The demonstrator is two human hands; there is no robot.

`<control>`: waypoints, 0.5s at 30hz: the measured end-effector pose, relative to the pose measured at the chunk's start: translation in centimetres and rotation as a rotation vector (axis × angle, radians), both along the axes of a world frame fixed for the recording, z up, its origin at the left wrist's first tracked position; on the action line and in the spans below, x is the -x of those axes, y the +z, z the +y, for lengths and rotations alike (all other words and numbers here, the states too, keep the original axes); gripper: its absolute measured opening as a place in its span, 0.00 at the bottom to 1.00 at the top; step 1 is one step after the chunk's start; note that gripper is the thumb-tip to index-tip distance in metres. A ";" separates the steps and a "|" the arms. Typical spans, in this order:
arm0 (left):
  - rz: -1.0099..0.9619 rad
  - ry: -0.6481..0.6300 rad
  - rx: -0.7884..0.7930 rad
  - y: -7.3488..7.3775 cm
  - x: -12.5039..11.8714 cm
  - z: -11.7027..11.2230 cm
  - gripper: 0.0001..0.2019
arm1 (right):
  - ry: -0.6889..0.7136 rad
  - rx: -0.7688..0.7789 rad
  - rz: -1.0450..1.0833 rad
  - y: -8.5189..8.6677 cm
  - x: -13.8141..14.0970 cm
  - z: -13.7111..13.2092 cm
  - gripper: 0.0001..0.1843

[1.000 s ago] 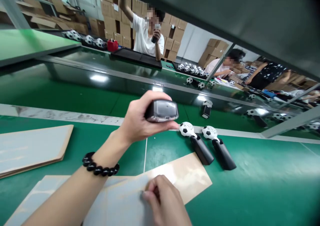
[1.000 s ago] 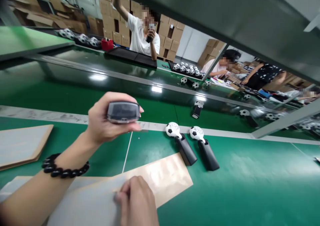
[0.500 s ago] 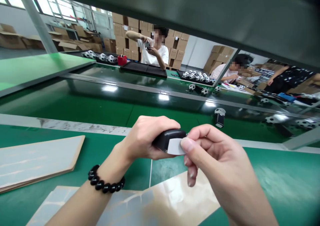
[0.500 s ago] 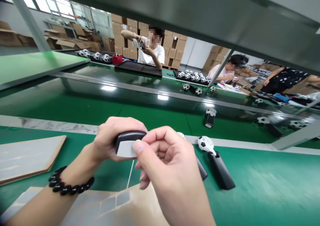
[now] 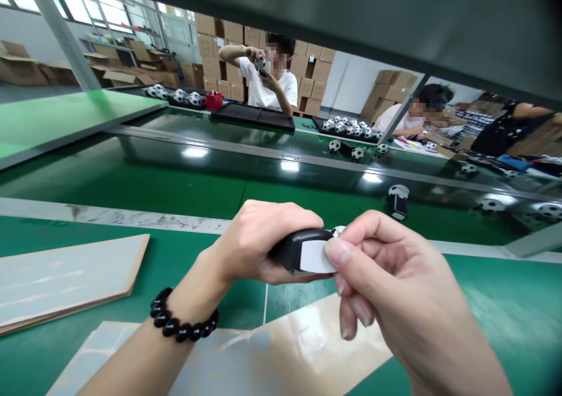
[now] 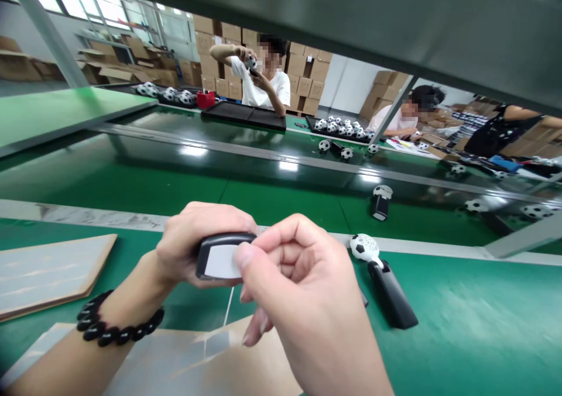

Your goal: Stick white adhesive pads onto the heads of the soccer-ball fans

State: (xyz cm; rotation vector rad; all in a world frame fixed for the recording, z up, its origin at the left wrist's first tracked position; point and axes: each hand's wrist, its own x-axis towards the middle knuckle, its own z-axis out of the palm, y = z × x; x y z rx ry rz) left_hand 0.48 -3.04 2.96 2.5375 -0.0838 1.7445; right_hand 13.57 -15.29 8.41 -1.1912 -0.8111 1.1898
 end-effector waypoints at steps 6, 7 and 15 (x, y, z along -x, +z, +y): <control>0.003 0.002 0.006 0.1 -0.1 -0.1 0.14 | -0.002 0.003 0.018 -0.1 0.2 -0.1 0.11; 0.002 0.001 0.007 0.1 -0.1 -0.1 0.14 | -0.008 -0.004 0.020 -0.1 0.2 -0.1 0.11; -0.005 -0.006 0.008 0.0 0.0 -0.1 0.15 | 0.038 0.009 0.090 -0.1 0.0 0.0 0.11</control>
